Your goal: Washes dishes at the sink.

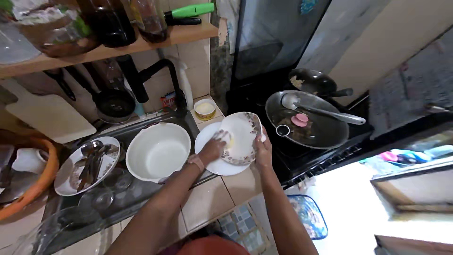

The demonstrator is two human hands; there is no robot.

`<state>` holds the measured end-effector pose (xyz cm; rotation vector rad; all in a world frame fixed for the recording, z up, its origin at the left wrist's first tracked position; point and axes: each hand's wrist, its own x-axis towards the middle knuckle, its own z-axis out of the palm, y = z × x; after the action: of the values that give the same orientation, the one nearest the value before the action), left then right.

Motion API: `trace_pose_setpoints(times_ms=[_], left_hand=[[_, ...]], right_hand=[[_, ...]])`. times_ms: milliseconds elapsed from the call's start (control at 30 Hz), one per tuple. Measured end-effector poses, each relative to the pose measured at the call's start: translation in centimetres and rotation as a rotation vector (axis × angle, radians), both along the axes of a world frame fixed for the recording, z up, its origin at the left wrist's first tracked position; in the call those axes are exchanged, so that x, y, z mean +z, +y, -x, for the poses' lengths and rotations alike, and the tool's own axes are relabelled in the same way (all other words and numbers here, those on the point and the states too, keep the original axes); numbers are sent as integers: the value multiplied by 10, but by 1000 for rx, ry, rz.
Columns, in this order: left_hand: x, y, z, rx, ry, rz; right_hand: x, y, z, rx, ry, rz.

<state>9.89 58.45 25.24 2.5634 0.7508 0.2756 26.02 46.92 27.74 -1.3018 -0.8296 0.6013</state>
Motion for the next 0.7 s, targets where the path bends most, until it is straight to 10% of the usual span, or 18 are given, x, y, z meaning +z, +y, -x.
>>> trace_pose_setpoints(times_ms=[133,467,600,700], left_hand=[[4,12,-24,178,-145,-163],[24,-63,8,-110,-143,306],[31,-37,59,10,-30,93],[21,-6,74,266,-444,167]], right_hand=[[-4,-4,24,77,89,21],[6,19,22,64,94,139],[-1,29,9,-36,451,201],[-19,25,10,24,791,237]])
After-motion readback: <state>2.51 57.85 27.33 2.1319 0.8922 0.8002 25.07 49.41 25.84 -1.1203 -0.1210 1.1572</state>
